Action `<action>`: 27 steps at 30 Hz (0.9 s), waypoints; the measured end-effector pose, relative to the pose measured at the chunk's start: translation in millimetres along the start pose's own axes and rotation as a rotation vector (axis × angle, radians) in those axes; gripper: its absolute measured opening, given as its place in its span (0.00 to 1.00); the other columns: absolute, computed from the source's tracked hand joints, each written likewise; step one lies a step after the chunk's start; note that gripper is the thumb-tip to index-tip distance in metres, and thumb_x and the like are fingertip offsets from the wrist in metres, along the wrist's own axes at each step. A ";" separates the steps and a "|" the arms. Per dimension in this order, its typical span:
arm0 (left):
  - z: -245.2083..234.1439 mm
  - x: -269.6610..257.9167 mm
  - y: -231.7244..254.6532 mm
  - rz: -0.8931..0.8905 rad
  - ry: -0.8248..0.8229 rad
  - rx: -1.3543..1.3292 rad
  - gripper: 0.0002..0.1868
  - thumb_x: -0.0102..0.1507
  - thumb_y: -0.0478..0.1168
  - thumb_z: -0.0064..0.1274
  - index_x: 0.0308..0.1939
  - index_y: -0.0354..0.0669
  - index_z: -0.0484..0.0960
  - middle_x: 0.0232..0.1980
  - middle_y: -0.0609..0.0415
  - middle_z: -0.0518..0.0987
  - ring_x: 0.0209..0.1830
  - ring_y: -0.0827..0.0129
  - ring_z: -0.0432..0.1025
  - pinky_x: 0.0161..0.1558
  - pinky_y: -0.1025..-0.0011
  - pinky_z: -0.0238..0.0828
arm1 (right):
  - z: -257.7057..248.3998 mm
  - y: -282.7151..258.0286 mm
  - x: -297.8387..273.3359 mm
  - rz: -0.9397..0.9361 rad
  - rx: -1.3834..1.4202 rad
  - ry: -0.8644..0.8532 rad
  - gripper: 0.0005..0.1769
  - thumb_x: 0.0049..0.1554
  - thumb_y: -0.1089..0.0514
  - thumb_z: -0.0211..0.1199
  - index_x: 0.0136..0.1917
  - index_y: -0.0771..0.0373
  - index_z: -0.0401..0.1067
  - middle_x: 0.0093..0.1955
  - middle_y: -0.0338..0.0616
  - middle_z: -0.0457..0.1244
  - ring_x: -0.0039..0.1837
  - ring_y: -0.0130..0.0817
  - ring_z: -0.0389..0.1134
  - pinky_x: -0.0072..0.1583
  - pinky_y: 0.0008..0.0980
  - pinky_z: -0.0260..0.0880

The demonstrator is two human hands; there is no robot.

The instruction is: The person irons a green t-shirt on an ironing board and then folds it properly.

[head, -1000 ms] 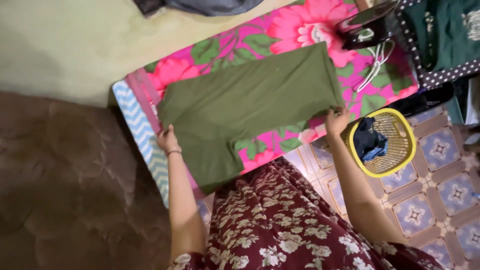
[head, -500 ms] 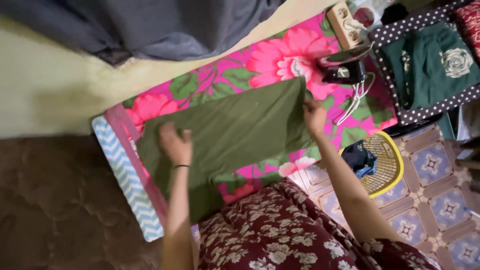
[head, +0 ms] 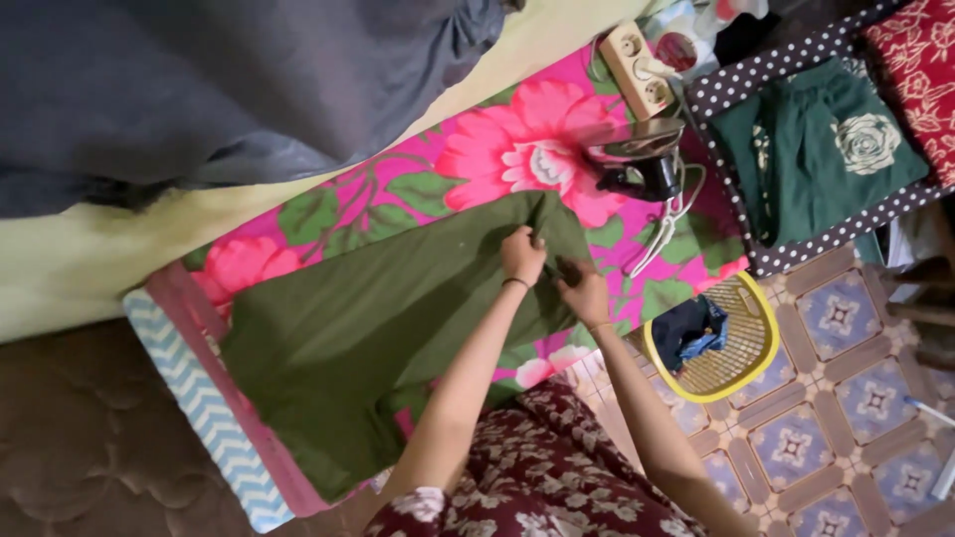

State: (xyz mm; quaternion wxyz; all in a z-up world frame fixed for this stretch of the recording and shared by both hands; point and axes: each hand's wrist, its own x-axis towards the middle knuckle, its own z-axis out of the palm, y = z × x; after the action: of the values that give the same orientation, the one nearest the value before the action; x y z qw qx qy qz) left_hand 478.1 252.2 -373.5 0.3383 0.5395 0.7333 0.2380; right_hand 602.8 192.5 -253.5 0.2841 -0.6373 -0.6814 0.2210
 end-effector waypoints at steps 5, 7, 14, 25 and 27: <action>-51.2 -8.7 -1.8 -0.021 -0.009 -0.224 0.13 0.61 0.45 0.61 0.34 0.37 0.82 0.31 0.41 0.81 0.32 0.45 0.76 0.35 0.53 0.71 | -19.7 41.8 6.7 0.605 0.150 -0.456 0.21 0.58 0.44 0.68 0.58 0.59 0.80 0.47 0.49 0.72 0.51 0.37 0.72 0.56 0.36 0.71; -64.4 -5.7 12.1 -0.035 -0.007 -0.240 0.14 0.62 0.46 0.61 0.31 0.37 0.81 0.29 0.41 0.80 0.30 0.46 0.76 0.33 0.54 0.70 | -16.1 59.8 17.5 0.652 0.254 -0.495 0.23 0.64 0.39 0.61 0.57 0.59 0.82 0.49 0.43 0.72 0.54 0.30 0.71 0.59 0.31 0.68; -82.7 -16.5 80.4 0.072 0.025 -0.213 0.14 0.67 0.44 0.54 0.33 0.36 0.80 0.31 0.37 0.78 0.34 0.40 0.74 0.35 0.49 0.70 | 118.9 225.9 -5.2 0.704 1.101 -0.799 0.21 0.68 0.52 0.51 0.66 0.69 0.69 0.51 0.41 0.63 0.48 0.33 0.62 0.52 0.37 0.65; -144.1 -24.1 17.6 0.102 0.246 0.069 0.24 0.68 0.52 0.49 0.63 0.44 0.76 0.62 0.39 0.79 0.62 0.45 0.71 0.65 0.45 0.63 | 119.8 126.0 94.5 0.580 2.048 -0.406 0.23 0.75 0.49 0.50 0.75 0.64 0.68 0.67 0.55 0.66 0.60 0.52 0.67 0.65 0.49 0.64; -162.8 -18.2 -53.2 -0.084 0.275 0.544 0.33 0.70 0.60 0.40 0.78 0.59 0.61 0.84 0.49 0.54 0.83 0.42 0.44 0.69 0.20 0.32 | 82.0 86.9 102.9 0.849 2.074 -0.229 0.23 0.61 0.50 0.50 0.65 0.62 0.70 0.64 0.52 0.67 0.65 0.48 0.69 0.68 0.47 0.69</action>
State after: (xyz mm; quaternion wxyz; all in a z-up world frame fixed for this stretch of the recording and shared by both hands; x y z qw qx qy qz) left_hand 325.4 221.2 -300.1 0.0884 0.5422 0.8308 0.0896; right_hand 609.8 307.6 -361.1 0.5142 -0.2494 0.0815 0.8166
